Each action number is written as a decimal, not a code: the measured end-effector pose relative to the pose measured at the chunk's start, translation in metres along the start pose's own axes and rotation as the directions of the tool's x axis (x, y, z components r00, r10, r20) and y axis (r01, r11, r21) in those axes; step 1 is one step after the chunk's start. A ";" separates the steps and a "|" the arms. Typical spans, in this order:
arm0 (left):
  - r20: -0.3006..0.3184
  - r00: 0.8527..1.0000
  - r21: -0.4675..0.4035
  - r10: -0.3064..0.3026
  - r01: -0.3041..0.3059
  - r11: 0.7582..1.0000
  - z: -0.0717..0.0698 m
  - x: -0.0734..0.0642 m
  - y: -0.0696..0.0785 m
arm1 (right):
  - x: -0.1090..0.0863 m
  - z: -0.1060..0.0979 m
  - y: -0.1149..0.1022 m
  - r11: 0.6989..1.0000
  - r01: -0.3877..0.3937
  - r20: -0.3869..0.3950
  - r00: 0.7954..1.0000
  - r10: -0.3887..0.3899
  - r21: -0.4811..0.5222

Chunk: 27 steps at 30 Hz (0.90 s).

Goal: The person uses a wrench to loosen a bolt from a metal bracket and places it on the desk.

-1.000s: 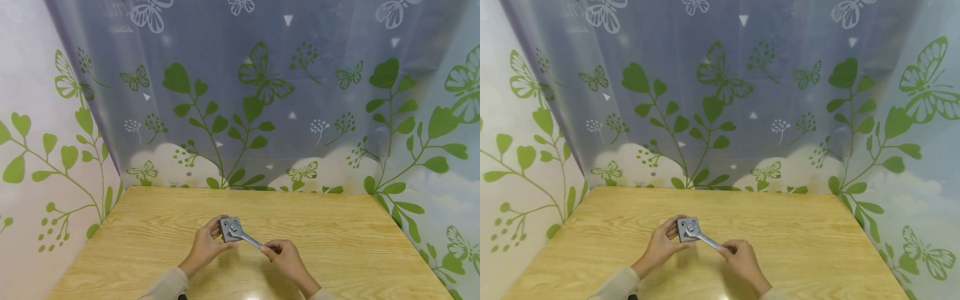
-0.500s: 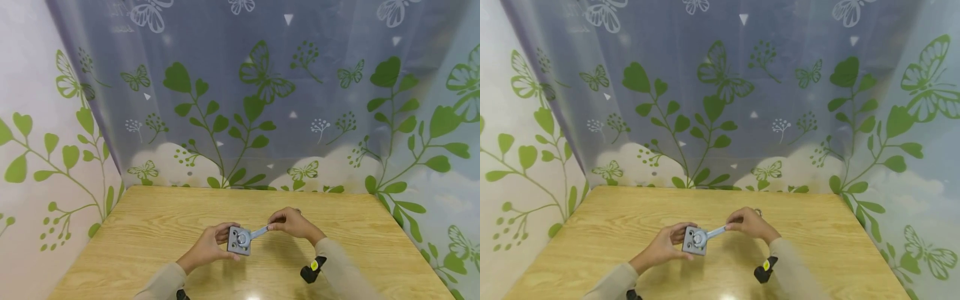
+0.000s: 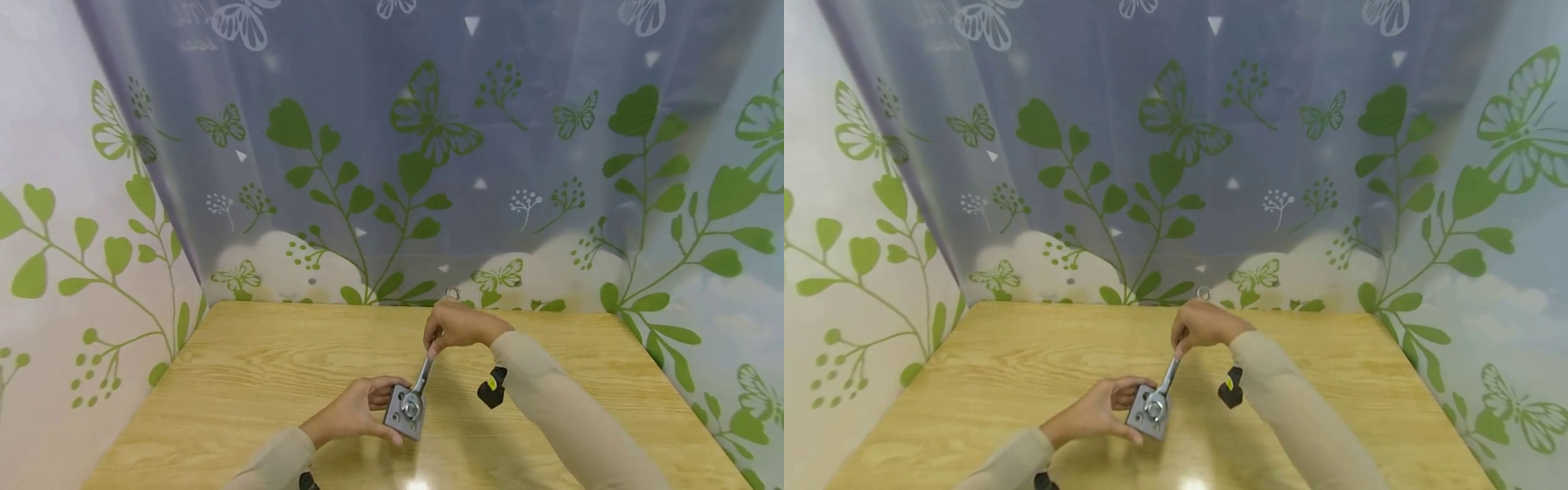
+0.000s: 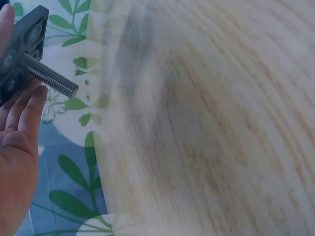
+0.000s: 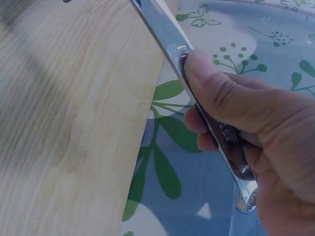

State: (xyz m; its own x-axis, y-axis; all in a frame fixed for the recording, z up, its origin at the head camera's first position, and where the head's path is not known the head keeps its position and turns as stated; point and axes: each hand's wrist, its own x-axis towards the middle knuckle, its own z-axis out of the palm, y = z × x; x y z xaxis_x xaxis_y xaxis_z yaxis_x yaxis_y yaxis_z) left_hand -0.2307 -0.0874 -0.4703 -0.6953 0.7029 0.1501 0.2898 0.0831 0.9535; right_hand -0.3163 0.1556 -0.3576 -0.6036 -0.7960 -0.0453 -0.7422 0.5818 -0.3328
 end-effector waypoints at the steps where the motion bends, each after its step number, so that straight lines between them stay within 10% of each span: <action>1: 0.003 1.000 -0.001 0.001 -0.001 1.000 0.000 0.000 0.000 | 0.001 -0.002 -0.002 1.000 0.001 0.005 1.000 -0.001 -0.018; 9: 0.005 1.000 0.031 -0.002 0.002 1.000 0.000 0.000 0.004 | 0.001 -0.005 -0.007 0.998 -0.004 0.018 1.000 0.005 -0.069; 18: -0.034 0.999 0.079 0.002 0.001 0.997 -0.011 -0.008 0.002 | -0.035 0.006 0.030 0.989 -0.116 -0.088 0.988 0.123 0.088; 27: -0.128 0.991 0.081 -0.050 0.060 0.995 -0.021 -0.016 -0.001 | -0.088 0.049 0.055 0.894 -0.277 -0.111 0.936 0.334 0.352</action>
State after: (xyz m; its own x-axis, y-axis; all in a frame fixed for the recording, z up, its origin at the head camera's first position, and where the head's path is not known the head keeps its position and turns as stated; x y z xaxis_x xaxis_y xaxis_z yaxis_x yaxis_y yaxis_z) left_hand -0.2335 -0.1139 -0.4682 -0.7874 0.6015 0.1349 0.2994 0.1819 0.9366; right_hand -0.2897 0.2498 -0.4178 -0.8451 -0.5324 -0.0484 -0.3940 0.6815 -0.6167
